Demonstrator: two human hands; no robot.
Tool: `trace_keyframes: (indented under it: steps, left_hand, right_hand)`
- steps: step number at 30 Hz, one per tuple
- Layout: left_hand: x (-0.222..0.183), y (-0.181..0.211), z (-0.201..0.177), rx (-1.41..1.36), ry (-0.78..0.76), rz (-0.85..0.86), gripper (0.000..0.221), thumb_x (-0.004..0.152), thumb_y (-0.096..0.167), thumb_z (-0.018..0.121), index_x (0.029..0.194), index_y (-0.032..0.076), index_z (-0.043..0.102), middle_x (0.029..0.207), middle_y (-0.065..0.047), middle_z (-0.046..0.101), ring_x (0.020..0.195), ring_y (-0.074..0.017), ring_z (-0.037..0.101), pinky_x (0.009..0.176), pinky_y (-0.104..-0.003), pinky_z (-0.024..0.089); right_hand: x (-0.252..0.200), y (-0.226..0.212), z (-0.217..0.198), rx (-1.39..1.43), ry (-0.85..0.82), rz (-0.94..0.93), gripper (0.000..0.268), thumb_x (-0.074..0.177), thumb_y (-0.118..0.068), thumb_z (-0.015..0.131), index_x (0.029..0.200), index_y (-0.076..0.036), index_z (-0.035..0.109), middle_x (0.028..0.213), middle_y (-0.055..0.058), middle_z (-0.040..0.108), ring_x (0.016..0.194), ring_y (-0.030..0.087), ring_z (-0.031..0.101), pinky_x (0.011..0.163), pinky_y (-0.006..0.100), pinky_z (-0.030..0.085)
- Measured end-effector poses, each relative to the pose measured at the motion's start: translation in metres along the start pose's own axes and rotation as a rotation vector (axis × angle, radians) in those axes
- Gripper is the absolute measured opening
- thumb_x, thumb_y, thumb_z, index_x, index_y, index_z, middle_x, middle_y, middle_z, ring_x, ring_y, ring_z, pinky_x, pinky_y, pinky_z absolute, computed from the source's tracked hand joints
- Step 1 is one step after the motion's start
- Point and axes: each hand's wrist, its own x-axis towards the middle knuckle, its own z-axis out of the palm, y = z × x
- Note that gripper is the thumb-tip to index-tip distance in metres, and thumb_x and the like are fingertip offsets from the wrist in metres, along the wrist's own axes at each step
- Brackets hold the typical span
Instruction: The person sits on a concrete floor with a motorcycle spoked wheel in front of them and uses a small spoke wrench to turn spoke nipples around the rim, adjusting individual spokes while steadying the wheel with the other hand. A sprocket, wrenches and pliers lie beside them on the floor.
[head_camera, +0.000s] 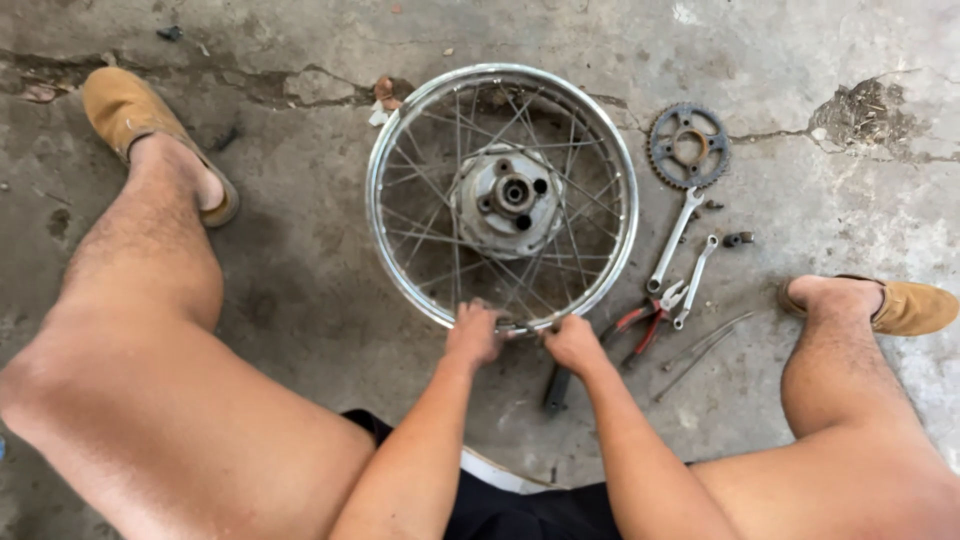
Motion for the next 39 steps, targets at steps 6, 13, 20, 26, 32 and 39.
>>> trace_keyframes:
  steps: [6,13,20,26,32,39]
  left_hand:
    - [0.004,0.005,0.003,-0.05,-0.057,-0.04,0.036,0.094,0.038,0.072,0.128,0.027,0.072,0.133,-0.015,0.055,0.124,-0.0389,0.052,0.104,-0.047,0.052]
    - [0.016,0.002,0.015,-0.069,-0.047,-0.047,0.036,0.092,0.039,0.072,0.127,0.028,0.073,0.134,-0.015,0.053,0.124,-0.0391,0.051,0.104,-0.046,0.05]
    - [0.006,0.011,0.011,-0.136,-0.039,-0.057,0.037,0.093,0.035,0.074,0.128,0.026,0.073,0.134,-0.019,0.054,0.125,-0.0422,0.05,0.107,-0.047,0.05]
    - [0.014,0.004,0.024,-0.123,-0.026,-0.043,0.035,0.093,0.035,0.073,0.128,0.027,0.072,0.131,-0.017,0.054,0.124,-0.0415,0.051,0.105,-0.047,0.051]
    - [0.012,0.005,0.02,-0.121,-0.033,-0.048,0.036,0.093,0.035,0.074,0.128,0.028,0.072,0.131,-0.017,0.055,0.123,-0.0409,0.052,0.106,-0.047,0.051]
    - [0.025,0.0,0.032,-0.139,-0.048,-0.079,0.037,0.091,0.033,0.076,0.127,0.03,0.073,0.136,-0.017,0.055,0.127,-0.0405,0.051,0.108,-0.047,0.049]
  right_hand:
    - [-0.001,-0.02,-0.042,0.053,0.01,0.051,0.041,0.078,-0.032,0.079,0.106,-0.003,0.081,0.108,0.021,0.078,0.116,0.041,0.069,0.099,0.054,0.055]
    - [-0.003,-0.028,-0.022,-0.105,0.049,0.038,0.035,0.083,-0.038,0.076,0.096,-0.005,0.081,0.098,0.019,0.079,0.106,0.038,0.074,0.09,0.05,0.061]
    - [-0.036,-0.061,-0.003,-0.266,-0.012,0.008,0.036,0.091,-0.033,0.064,0.102,-0.003,0.079,0.097,0.025,0.077,0.104,0.041,0.074,0.086,0.053,0.062]
    - [-0.048,-0.062,-0.063,-0.171,0.109,0.075,0.037,0.085,-0.037,0.077,0.11,-0.01,0.081,0.108,0.02,0.078,0.113,0.04,0.071,0.094,0.053,0.058]
    - [-0.023,-0.037,-0.06,-0.025,0.211,0.024,0.028,0.081,-0.033,0.084,0.097,-0.01,0.082,0.096,0.016,0.08,0.105,0.038,0.074,0.088,0.05,0.059]
    - [-0.052,-0.07,-0.054,-0.016,0.236,-0.157,0.024,0.083,-0.027,0.08,0.09,-0.004,0.08,0.086,0.019,0.078,0.095,0.04,0.075,0.081,0.053,0.059]
